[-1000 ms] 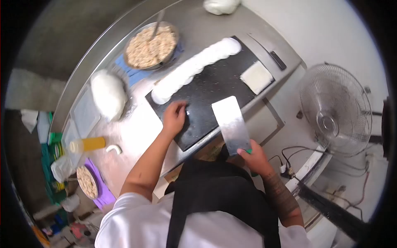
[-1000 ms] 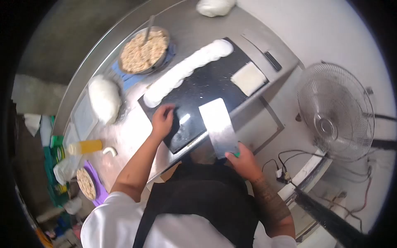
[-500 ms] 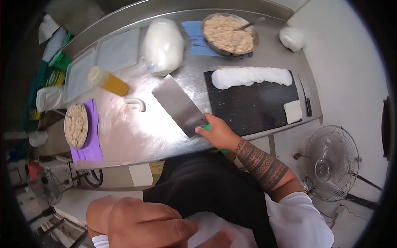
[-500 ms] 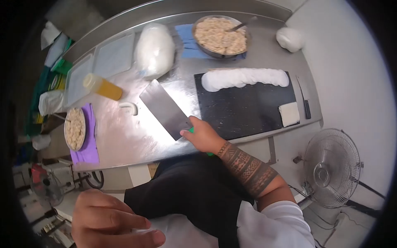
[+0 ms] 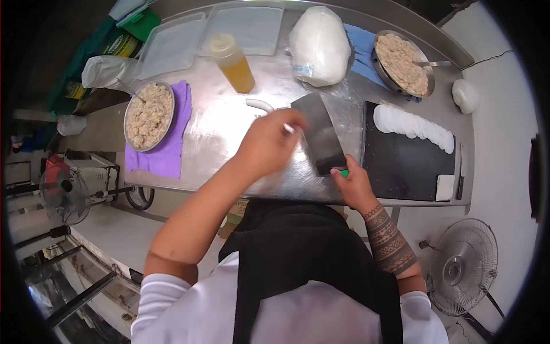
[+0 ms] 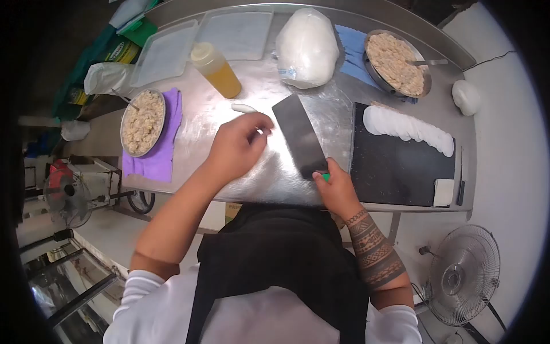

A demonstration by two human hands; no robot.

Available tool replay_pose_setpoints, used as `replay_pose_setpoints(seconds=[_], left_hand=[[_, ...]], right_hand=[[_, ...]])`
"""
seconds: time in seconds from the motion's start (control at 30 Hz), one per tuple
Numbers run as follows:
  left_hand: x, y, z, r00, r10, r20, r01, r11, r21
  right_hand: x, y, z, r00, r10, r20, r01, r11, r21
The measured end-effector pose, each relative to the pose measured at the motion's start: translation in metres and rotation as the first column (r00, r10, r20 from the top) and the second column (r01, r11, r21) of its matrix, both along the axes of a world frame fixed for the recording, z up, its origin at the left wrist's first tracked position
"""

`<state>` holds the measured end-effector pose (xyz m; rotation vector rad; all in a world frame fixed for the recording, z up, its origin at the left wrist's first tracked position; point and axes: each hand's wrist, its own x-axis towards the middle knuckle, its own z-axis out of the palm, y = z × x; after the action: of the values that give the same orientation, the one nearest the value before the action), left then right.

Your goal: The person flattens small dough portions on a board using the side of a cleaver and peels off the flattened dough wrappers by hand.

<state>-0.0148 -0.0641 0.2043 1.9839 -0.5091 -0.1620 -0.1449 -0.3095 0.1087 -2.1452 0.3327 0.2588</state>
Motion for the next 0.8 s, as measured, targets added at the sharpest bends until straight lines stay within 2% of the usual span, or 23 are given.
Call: replay_pose_setpoints(seconds=[0.03, 0.07, 0.1, 0.13, 0.17, 0.27, 0.4, 0.5, 0.53, 0.63, 0.7, 0.73, 0.8], left_hand=[[0.019, 0.012, -0.063, 0.973, 0.210, -0.096, -0.202, 0.976, 0.085], [0.027, 0.025, -0.115, 0.958, 0.285, 0.029, -0.285, 0.937, 0.203], [0.028, 0.032, -0.152, 0.942, 0.329, 0.062, -0.335, 0.921, 0.200], [0.027, 0.032, -0.178, 0.931, 0.350, 0.104, -0.362, 0.923, 0.128], [0.025, 0.028, -0.194, 0.917, 0.374, 0.143, -0.384, 0.922, 0.055], [0.029, 0.011, -0.209, 0.854, 0.336, 0.398, -0.416, 0.900, 0.130], [0.042, 0.016, -0.216, 0.897, 0.375, 0.235, -0.414, 0.898, 0.147], [0.041, 0.038, -0.217, 0.919, 0.305, 0.249, -0.358, 0.911, 0.206], [0.038, 0.042, -0.218, 0.919, 0.297, 0.258, -0.344, 0.925, 0.162], [0.038, 0.046, -0.215, 0.933, 0.267, 0.242, -0.311, 0.935, 0.169], [0.039, 0.047, -0.220, 0.919, 0.254, 0.300, -0.315, 0.933, 0.177], [0.039, 0.048, -0.221, 0.912, 0.242, 0.331, -0.312, 0.933, 0.180], [0.039, 0.048, -0.219, 0.920, 0.285, 0.268, -0.333, 0.930, 0.155]], right_hand=[[0.003, 0.000, -0.001, 0.998, 0.056, 0.013, -0.055, 0.997, -0.062], [0.009, -0.001, -0.003, 0.994, 0.109, 0.025, -0.105, 0.986, -0.126], [0.014, 0.000, -0.004, 0.986, 0.163, 0.029, -0.155, 0.969, -0.194], [0.019, 0.005, -0.002, 0.969, 0.218, 0.120, -0.176, 0.942, -0.287], [0.026, 0.008, -0.001, 0.962, 0.253, 0.105, -0.204, 0.917, -0.342], [0.056, 0.021, 0.005, 0.933, 0.354, 0.060, -0.284, 0.830, -0.479], [0.086, 0.039, 0.018, 0.875, 0.481, 0.054, -0.357, 0.717, -0.598], [0.099, 0.046, 0.026, 0.818, 0.574, 0.033, -0.414, 0.628, -0.658], [0.102, 0.050, 0.027, 0.799, 0.602, 0.021, -0.435, 0.601, -0.671], [0.110, 0.056, 0.027, 0.782, 0.622, -0.043, -0.480, 0.557, -0.677], [0.115, 0.047, -0.011, 0.764, 0.645, -0.002, -0.489, 0.577, -0.654], [0.116, 0.047, -0.015, 0.758, 0.652, 0.020, -0.489, 0.589, -0.644], [0.119, 0.052, -0.007, 0.788, 0.614, -0.041, -0.506, 0.608, -0.612]])
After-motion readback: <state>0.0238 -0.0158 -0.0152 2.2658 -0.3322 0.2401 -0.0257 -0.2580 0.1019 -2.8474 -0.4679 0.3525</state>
